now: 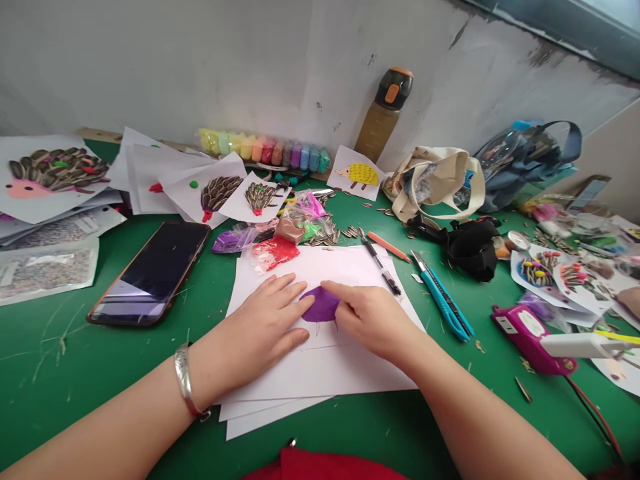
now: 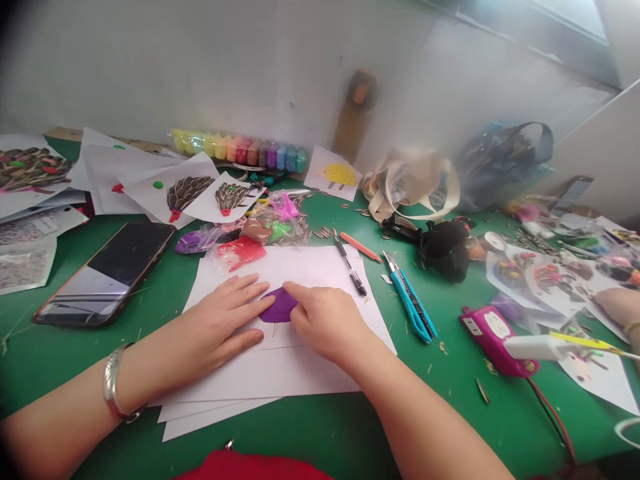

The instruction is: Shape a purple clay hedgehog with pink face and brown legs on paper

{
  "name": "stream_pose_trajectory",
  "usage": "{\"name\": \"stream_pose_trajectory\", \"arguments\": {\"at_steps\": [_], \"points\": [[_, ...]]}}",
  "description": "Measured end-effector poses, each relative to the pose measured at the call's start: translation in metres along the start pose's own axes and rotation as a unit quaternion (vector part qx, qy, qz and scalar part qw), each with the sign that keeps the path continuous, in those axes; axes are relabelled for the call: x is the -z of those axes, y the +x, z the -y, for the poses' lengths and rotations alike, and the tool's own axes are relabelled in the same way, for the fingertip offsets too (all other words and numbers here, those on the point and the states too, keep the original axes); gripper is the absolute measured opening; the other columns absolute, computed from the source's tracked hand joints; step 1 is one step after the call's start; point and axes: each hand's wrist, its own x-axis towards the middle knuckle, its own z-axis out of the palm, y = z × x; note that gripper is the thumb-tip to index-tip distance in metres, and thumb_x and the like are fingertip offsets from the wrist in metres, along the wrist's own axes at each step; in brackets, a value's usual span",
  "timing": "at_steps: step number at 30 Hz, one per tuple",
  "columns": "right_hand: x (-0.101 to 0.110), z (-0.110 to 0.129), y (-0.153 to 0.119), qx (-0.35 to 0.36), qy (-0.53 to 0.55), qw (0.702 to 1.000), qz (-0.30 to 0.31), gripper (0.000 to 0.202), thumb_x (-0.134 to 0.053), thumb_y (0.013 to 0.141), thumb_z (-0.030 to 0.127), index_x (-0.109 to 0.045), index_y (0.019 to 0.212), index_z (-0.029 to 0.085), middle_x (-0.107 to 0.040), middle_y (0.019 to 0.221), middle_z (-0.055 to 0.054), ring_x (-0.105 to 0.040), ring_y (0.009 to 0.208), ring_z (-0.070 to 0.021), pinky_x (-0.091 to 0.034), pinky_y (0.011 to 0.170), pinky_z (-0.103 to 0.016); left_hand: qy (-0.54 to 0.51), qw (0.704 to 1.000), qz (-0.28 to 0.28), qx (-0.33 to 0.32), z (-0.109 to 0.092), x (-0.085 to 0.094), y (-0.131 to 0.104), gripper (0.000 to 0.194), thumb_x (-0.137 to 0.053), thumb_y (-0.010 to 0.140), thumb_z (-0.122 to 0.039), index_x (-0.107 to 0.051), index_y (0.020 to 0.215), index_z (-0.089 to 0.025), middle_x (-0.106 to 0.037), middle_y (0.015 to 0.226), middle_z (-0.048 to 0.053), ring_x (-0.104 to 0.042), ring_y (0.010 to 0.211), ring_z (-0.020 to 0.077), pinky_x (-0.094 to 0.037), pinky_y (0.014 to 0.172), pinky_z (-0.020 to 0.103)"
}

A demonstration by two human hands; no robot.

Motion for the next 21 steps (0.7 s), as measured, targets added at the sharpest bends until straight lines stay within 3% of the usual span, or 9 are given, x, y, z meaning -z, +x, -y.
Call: {"name": "stream_pose_trajectory", "arguments": {"at_steps": [4,9,12,15,18,21], "points": [[0.004,-0.010,-0.002,-0.045,0.029,0.999,-0.009,0.052,-0.042,0.086,0.018,-0.059,0.134,0.026,-0.076,0.089,-0.002,-0.064,0.071,-0.0178,-0.045,0.063,-0.026,-0.001,1.000,-0.003,-0.003,-0.001,0.000,0.000,0.042,-0.054,0.095,-0.034,-0.057,0.135,-0.022,-0.052,0.144,0.011,-0.040,0.138,0.0333,-0.036,0.114,0.053],[0.004,-0.014,-0.003,-0.006,0.003,1.000,-0.010,0.048,-0.043,0.084,0.015,-0.068,0.122,0.030,-0.074,0.080,-0.001,-0.062,0.067,-0.0174,-0.043,0.060,-0.026,0.003,1.000,0.001,0.000,0.001,0.000,-0.001,0.043,-0.054,0.095,-0.035,-0.055,0.136,-0.021,-0.051,0.145,0.010,-0.039,0.138,0.0330,-0.035,0.114,0.051],[0.009,-0.013,-0.004,-0.041,0.017,0.999,-0.003,0.049,-0.043,0.084,0.017,-0.066,0.126,0.028,-0.071,0.070,0.001,-0.060,0.060,-0.0167,-0.041,0.057,-0.026,0.015,1.000,0.016,0.001,0.001,0.000,-0.001,0.044,-0.052,0.096,-0.037,-0.054,0.137,-0.021,-0.049,0.147,0.010,-0.037,0.140,0.0329,-0.034,0.115,0.052],[0.012,-0.012,-0.004,-0.067,0.032,0.997,0.001,0.052,-0.043,0.084,0.018,-0.063,0.130,0.028,-0.072,0.073,0.000,-0.059,0.060,-0.0160,-0.041,0.057,-0.026,0.025,0.999,0.028,-0.002,0.001,0.000,-0.001,0.045,-0.050,0.097,-0.038,-0.053,0.138,-0.020,-0.047,0.148,0.011,-0.035,0.140,0.0331,-0.033,0.115,0.052],[0.013,-0.012,-0.005,-0.046,0.023,0.999,0.012,0.050,-0.043,0.083,0.016,-0.067,0.124,0.031,-0.074,0.082,0.000,-0.060,0.064,-0.0160,-0.041,0.058,-0.026,0.029,0.999,0.031,-0.002,0.000,0.001,0.000,0.045,-0.048,0.097,-0.038,-0.053,0.139,-0.020,-0.047,0.148,0.011,-0.035,0.140,0.0325,-0.033,0.115,0.052],[0.013,-0.014,-0.005,-0.049,0.030,0.998,0.015,0.049,-0.042,0.083,0.016,-0.068,0.121,0.032,-0.073,0.077,0.002,-0.058,0.060,-0.0151,-0.039,0.056,-0.025,0.031,0.999,0.031,-0.003,0.000,0.002,0.000,0.046,-0.048,0.098,-0.038,-0.053,0.139,-0.019,-0.047,0.148,0.011,-0.036,0.140,0.0324,-0.034,0.115,0.051]]}}
